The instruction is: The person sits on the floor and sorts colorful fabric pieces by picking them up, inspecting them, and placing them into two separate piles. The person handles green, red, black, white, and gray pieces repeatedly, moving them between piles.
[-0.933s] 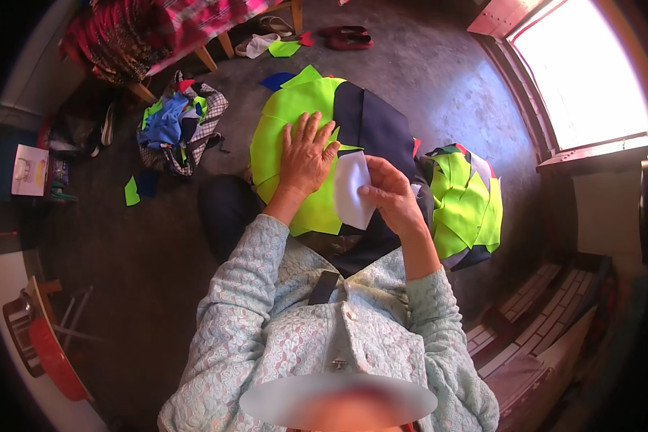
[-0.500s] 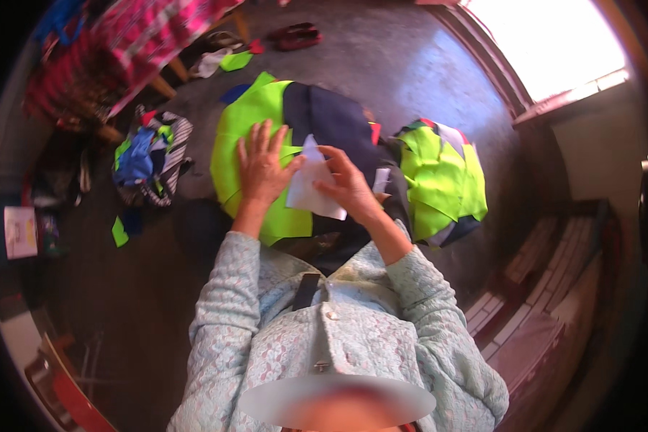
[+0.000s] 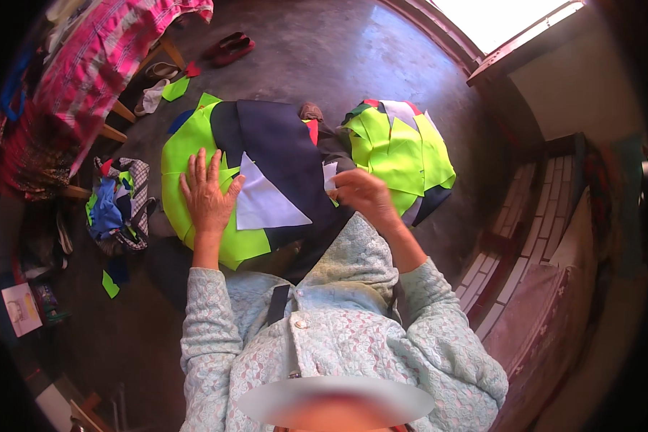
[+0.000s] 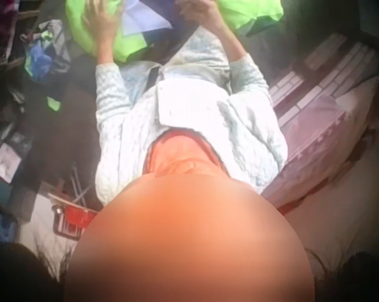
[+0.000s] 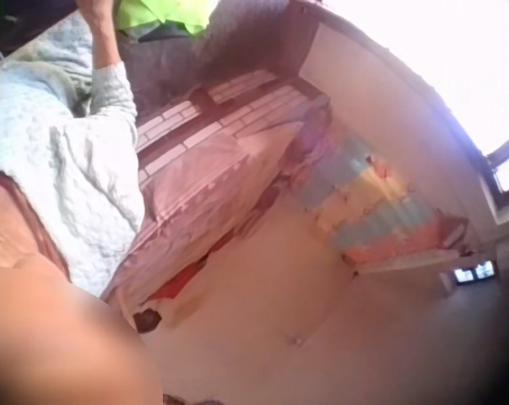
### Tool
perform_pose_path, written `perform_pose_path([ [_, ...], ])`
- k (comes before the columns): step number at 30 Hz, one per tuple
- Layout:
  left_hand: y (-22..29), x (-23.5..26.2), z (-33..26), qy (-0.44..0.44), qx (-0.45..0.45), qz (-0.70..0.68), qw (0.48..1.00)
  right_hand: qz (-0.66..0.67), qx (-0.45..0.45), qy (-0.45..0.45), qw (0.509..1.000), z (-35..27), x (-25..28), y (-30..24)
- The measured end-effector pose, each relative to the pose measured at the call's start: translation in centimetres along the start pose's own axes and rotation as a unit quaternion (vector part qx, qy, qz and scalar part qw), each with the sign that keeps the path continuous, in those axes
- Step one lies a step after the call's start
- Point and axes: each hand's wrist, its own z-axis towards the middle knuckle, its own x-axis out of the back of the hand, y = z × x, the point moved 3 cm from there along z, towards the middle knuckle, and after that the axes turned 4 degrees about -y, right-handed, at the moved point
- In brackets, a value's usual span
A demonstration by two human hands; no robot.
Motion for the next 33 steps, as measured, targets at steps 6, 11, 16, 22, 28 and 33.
perform_pose_path([
  [6, 0.0, 0.3, -0.1, -0.008, 0.002, 0.005, 1.000, -0.526, -0.001, 0.133, 0.840, -2.6, 9.2, 1.3],
  [11, 0.1, 0.3, 0.0, -0.008, 0.000, 0.005, 1.000, -0.601, -0.046, 0.110, 0.790, -3.0, 10.4, 5.4],
  [16, -0.1, 0.4, -0.1, -0.015, 0.000, 0.014, 1.000, -0.648, -0.007, 0.117, 0.752, -2.4, 9.7, 7.0],
  [22, 0.0, 0.3, 0.0, -0.015, 0.002, 0.013, 1.000, -0.664, 0.002, 0.121, 0.737, -2.5, 9.7, 7.6],
  [28, 0.0, 0.3, 0.0, -0.003, -0.003, -0.001, 1.000, -0.628, 0.010, 0.145, 0.764, -2.2, 10.3, 7.4],
  [33, 0.0, 0.6, -0.2, -0.002, 0.005, -0.008, 1.000, -0.325, -0.130, 0.258, 0.900, -1.4, 12.8, 6.2],
])
